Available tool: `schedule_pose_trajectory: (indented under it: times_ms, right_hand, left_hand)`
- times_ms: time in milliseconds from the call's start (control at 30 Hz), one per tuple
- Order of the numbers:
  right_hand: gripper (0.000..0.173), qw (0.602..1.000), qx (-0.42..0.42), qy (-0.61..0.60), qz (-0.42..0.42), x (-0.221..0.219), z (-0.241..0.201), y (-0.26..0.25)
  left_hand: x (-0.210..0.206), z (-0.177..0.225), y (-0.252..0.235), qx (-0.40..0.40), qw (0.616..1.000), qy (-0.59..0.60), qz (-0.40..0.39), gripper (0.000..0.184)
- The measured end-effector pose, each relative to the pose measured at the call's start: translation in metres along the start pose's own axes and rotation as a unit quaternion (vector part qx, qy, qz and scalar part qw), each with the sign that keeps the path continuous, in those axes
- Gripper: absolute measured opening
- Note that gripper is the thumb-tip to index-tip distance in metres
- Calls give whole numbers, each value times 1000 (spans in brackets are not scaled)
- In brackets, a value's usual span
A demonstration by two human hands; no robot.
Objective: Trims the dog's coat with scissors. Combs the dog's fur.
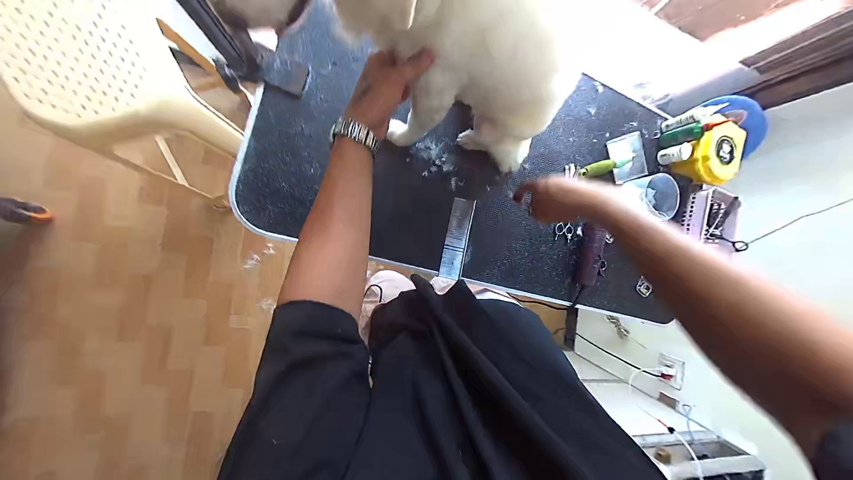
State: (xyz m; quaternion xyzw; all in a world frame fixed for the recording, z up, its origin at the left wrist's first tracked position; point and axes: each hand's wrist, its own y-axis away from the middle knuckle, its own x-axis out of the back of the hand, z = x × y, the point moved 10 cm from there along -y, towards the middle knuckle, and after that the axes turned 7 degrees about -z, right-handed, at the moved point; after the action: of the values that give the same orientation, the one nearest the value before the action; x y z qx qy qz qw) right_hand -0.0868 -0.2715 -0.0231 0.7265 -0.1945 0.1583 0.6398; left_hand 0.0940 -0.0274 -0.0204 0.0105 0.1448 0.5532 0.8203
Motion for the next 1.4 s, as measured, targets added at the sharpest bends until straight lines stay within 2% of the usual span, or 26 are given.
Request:
schedule_pose_trajectory:
  times_ms: [67, 100, 200, 300, 367, 500, 533, 633, 700, 833, 933, 1000, 1200, 1400]
  right_hand:
    - [35, 986, 3, -150, 70, -61, 31, -6]
    - [39, 974, -17, -201, 102, -89, 33, -9]
    - [61, 950, -45, -238, 195, -132, -1, -25]
    - [63, 943, -19, -223, 245, -140, -50, -43]
    - [56, 939, -15, -217, 268, -141, -56, -48]
    - [36, 912, -48, -261, 312, -145, -15, -35]
    - [38, 904, -62, -270, 325, -147, 0, -29]
    - [67, 887, -93, -288, 348, -156, 35, -15]
    - [71, 888, -102, -299, 333, -162, 42, -15]
    - [47, 896, -113, -329, 277, -164, 51, -18]
    - [26, 870, -97, -335, 349, -170, 64, -4]
    - [21, 838, -91, -358, 402, -182, 77, 14]
    - [31, 790, -121, -377, 468, -220, 104, 53]
    - [37, 792, -116, -382, 462, -234, 105, 53]
  left_hand:
    - [-5, 0, -2, 15, 1000, 14, -7, 44]
    - [-9, -2, -1, 24, 999, 25, -8, 44]
    - [-13, -6, -2, 32, 998, 56, 9, 39]
    - [-6, -13, -4, 42, 996, 56, 49, 38]
    - [-1, -17, -3, 51, 995, 52, 66, 38]
    - [-1, -11, 5, 61, 995, 26, 74, 31]
    - [-2, -8, 5, 59, 995, 23, 78, 29]
    - [2, -6, 5, 58, 995, 18, 76, 28]
    - [3, -8, 8, 58, 995, 20, 74, 28]
    - [0, -4, 11, 45, 994, 46, 87, 28]
    - [-3, 2, 10, 34, 994, 39, 100, 29]
    - [-5, 5, 10, 27, 993, 31, 112, 29]
    - [1, 29, 16, 26, 990, -34, 135, 34]
    - [0, 55, 37, 40, 985, -70, 153, 31]
